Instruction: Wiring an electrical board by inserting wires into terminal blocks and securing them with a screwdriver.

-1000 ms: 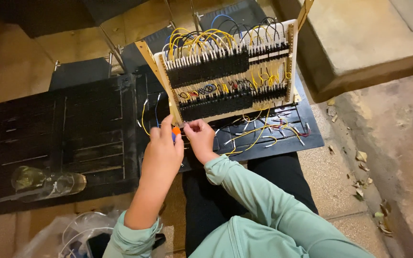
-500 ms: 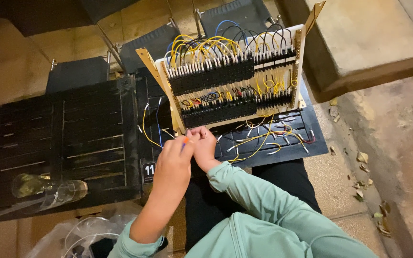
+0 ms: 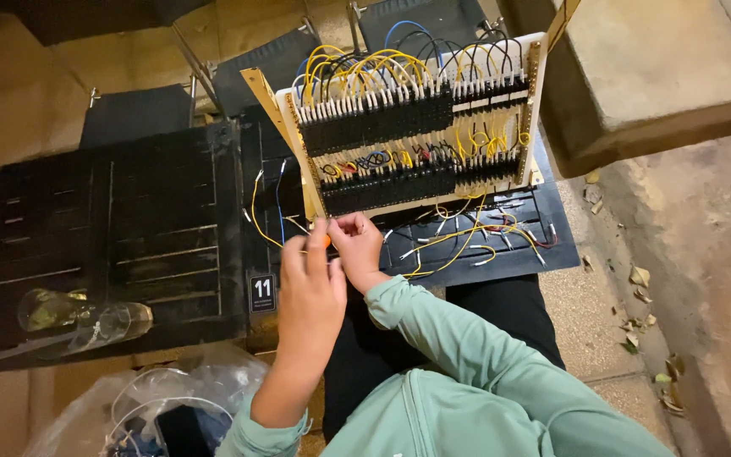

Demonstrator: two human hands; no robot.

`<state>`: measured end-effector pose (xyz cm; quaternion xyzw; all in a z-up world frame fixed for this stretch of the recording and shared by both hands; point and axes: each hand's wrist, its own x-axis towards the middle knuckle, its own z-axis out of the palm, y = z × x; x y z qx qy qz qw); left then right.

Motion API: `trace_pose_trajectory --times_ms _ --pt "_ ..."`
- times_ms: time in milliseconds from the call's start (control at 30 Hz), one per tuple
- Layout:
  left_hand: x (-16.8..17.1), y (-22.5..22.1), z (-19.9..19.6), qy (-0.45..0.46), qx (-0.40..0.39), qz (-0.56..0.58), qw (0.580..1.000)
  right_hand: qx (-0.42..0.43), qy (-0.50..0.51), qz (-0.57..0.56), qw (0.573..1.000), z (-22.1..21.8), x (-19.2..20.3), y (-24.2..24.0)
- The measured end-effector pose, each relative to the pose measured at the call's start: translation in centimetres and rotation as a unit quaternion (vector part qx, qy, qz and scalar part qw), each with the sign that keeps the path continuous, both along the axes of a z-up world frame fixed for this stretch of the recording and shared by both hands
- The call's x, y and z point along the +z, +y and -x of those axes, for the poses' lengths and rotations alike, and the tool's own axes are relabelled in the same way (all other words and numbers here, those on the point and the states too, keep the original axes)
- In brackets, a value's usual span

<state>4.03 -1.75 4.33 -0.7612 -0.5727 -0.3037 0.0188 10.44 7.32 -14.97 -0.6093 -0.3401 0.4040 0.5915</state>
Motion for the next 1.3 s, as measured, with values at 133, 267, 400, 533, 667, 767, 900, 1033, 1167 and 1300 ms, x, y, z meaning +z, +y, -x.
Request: trace_pose_trajectory --times_ms 133,267,400,533,667,767,900,1033,1167,1300 --pt "-2.8 0.1 0.5 0.090 0.095 -0.035 0.991 0.003 -0.011 -0.002 1.000 0.0 -0.1 -0.2" --pt "-1.7 -0.2 0.3 0.035 0.020 -0.052 0.998 -0.005 -0.022 -0.004 1.000 -0.1 0.1 -0.1" --pt "-2.1 -0.7 0.0 -0.015 0.024 -0.033 0.999 -0.004 -0.024 -0.002 1.000 0.0 0.2 -0.3" --pt "-2.2 -0.9 0.3 0.069 0.099 -0.017 0.993 -0.002 -0.056 -0.014 0.998 -0.2 0.1 -0.3" --pt "-0.9 -0.7 0.2 0.009 0.004 -0.040 0.999 -0.004 -0.066 0.001 0.998 -0.3 0.4 -0.2" --pt "-1.0 -0.8 0.2 -0.004 -0.032 -0.033 0.999 0.000 -0.053 0.017 0.998 -0.3 0.7 -0.6" --pt "-1.2 -1.3 -0.3 -0.040 0.059 0.030 0.997 0.006 -0.050 0.008 0.999 -0.3 -0.1 -0.2" --pt "-3.2 -0.6 0.6 0.064 0.084 -0.036 0.994 0.000 -0.073 0.013 0.997 0.0 0.1 -0.3" --pt "-1.9 -0.5 0.5 0.016 0.013 -0.028 0.999 -0.011 -0.065 0.023 0.998 0.0 0.3 -0.4" --pt "-1.5 -0.7 0.2 -0.034 0.031 0.007 0.999 -0.005 -0.062 0.019 0.998 -0.1 -1.0 0.1"
